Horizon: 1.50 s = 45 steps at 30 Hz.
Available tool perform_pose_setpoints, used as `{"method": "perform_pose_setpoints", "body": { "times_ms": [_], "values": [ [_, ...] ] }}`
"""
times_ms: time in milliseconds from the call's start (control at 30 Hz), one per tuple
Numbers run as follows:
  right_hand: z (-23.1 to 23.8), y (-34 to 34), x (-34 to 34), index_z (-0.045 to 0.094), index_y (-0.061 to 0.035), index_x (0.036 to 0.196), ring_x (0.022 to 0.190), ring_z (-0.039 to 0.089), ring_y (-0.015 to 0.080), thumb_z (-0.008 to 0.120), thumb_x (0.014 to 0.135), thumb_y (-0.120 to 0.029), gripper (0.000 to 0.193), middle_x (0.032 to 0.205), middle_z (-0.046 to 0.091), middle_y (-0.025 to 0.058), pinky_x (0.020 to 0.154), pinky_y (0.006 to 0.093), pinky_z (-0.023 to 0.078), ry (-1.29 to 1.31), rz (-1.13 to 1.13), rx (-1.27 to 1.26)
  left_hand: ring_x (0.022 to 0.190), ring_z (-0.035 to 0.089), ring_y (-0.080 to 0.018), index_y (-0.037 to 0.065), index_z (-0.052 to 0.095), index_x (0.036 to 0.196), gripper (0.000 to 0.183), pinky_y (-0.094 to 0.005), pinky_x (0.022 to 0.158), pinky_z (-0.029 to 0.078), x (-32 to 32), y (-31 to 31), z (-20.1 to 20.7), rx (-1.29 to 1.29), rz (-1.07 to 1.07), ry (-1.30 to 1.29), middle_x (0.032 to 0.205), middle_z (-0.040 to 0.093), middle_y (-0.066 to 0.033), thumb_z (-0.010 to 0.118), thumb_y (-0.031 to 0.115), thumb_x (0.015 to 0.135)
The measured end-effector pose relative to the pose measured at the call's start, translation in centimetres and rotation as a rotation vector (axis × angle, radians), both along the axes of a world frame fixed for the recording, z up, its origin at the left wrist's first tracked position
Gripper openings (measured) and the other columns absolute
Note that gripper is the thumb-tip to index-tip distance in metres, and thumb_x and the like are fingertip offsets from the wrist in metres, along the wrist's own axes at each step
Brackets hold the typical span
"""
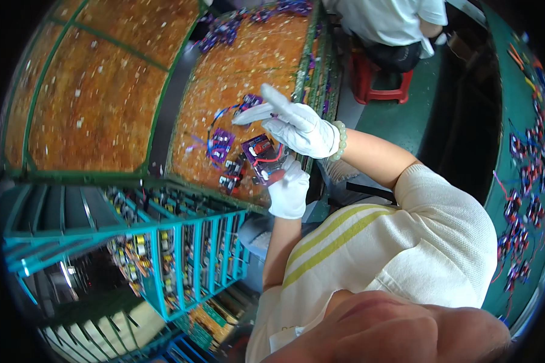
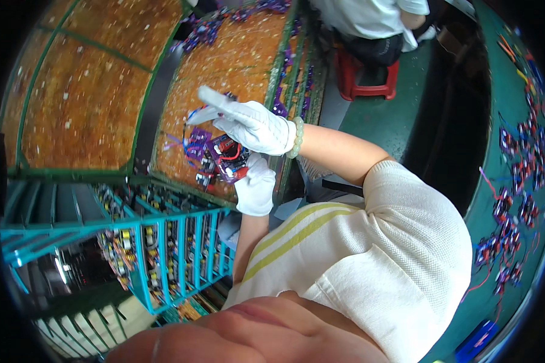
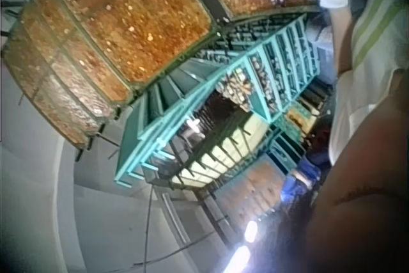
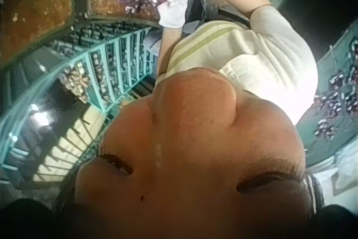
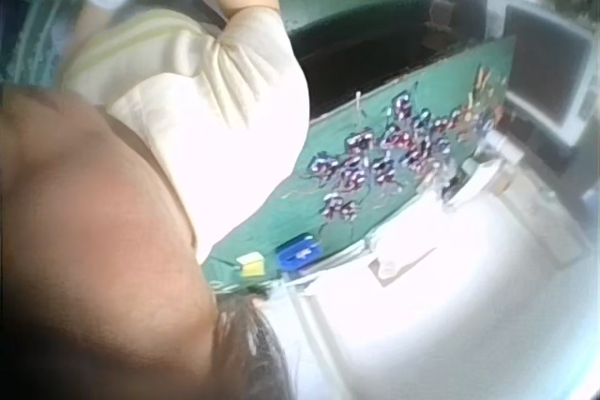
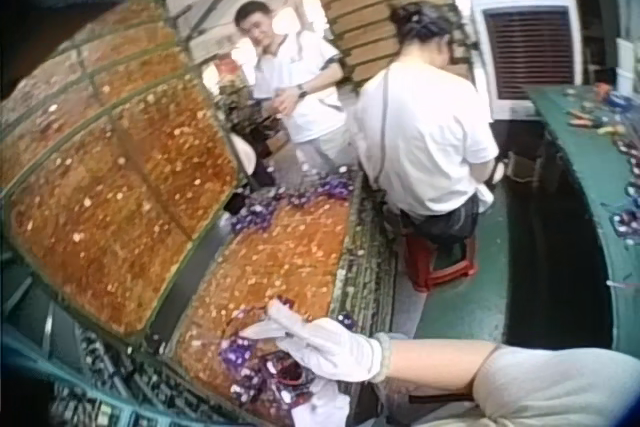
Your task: The person assembles small electronic components by hand, connecting wires to purple circuit boards and placing them into a green rack. The person handles multiple units sequentially, picking up components from a table and inserting them into slots within the rack.
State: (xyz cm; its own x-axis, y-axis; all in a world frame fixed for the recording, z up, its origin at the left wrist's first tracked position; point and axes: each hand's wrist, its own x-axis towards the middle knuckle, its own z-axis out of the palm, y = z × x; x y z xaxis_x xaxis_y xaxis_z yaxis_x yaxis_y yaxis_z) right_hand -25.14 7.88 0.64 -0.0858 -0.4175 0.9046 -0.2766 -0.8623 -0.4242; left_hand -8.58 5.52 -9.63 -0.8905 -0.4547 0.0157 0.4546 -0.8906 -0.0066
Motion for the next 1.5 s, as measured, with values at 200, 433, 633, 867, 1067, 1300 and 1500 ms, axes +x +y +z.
{"method": "perform_pose_setpoints", "body": {
  "times_ms": [200, 433, 633, 867, 1067, 1300, 1500],
  "values": [
    [2.6, 6.0, -10.9, 0.042, -0.0114, 0.144, 0.088, 0.055, 0.0294, 0.059, 0.077, -0.002, 0.069, 0.105, 0.060, 0.0107, 0.081, 0.0427, 0.045, 0.693, -0.685, 0.203, 0.099, 0.063, -0.0313, -0.001, 0.052, 0.126, 0.037, -0.0371, 0.082, 0.054, -0.6, 1.5, 2.7, -1.003, 0.357, -0.954, 0.124, 0.056, -0.0178, 0.049, 0.021, 0.097],
    [3.9, 19.4, -28.5, 0.058, -0.0139, 0.119, 0.081, 0.068, 0.0300, 0.060, 0.085, -0.017, 0.034, 0.090, 0.068, 0.0144, 0.070, 0.0408, 0.055, 0.732, -1.608, 1.232, 0.095, 0.063, -0.0237, -0.003, 0.063, 0.109, 0.027, -0.0336, 0.080, 0.053, 1.3, -0.5, -0.5, -1.832, 0.375, -1.292, 0.114, 0.061, -0.0155, 0.049, 0.018, 0.099],
    [-2.4, 38.1, -48.3, 0.066, -0.0090, 0.096, 0.090, 0.067, 0.0337, 0.055, 0.092, -0.051, 0.043, 0.093, 0.067, 0.0238, 0.080, 0.0454, 0.050, -0.075, -2.104, 0.635, 0.085, 0.064, -0.0220, -0.002, 0.064, 0.106, 0.027, -0.0324, 0.070, 0.053, 1.3, -2.1, -2.3, -1.849, 0.331, -1.351, 0.102, 0.064, -0.0139, 0.049, 0.019, 0.099],
    [-9.2, 47.5, -57.9, 0.056, -0.0090, 0.125, 0.111, 0.058, 0.0279, 0.064, 0.084, -0.033, 0.048, 0.123, 0.059, 0.0156, 0.091, 0.0368, 0.048, -0.503, -2.046, 0.624, 0.085, 0.063, -0.0257, -0.003, 0.065, 0.103, 0.021, -0.0372, 0.078, 0.051, 0.3, -2.5, -0.7, -1.838, 0.293, -1.321, 0.097, 0.065, -0.0155, 0.053, 0.012, 0.094],
    [-6.3, 31.8, -48.5, 0.040, -0.0102, 0.141, 0.123, 0.051, 0.0321, 0.082, 0.068, -0.044, 0.091, 0.141, 0.044, 0.0226, 0.098, 0.0389, 0.047, -0.705, -2.543, 0.887, 0.102, 0.061, -0.0329, 0.000, 0.062, 0.106, 0.017, -0.0397, 0.090, 0.049, 2.1, -3.5, 0.3, -2.103, 0.705, -1.201, 0.107, 0.064, -0.0177, 0.058, 0.006, 0.091],
    [-2.8, 7.2, -28.8, 0.063, 0.0006, 0.116, 0.090, 0.059, 0.0134, 0.066, 0.087, -0.011, 0.032, 0.099, 0.065, 0.0066, 0.081, 0.0274, 0.047, -0.279, -0.738, 0.675, 0.121, 0.044, -0.0307, 0.006, 0.062, 0.112, 0.037, -0.0362, 0.099, 0.043, 3.8, -3.9, 1.0, -1.719, 1.445, -1.728, 0.130, 0.046, -0.0155, 0.072, 0.005, 0.076],
    [-3.8, -9.5, -4.8, 0.051, -0.0095, 0.135, 0.093, 0.058, 0.0152, 0.069, 0.088, -0.014, 0.051, 0.109, 0.063, 0.0112, 0.082, 0.0295, 0.049, 0.395, -0.099, 0.748, 0.130, 0.034, -0.0407, 0.013, 0.047, 0.136, 0.068, -0.0533, 0.104, 0.030, 6.6, -5.5, -2.1, -1.890, 1.247, -2.152, 0.142, 0.034, -0.0200, 0.072, 0.028, 0.075]
  ]
}}
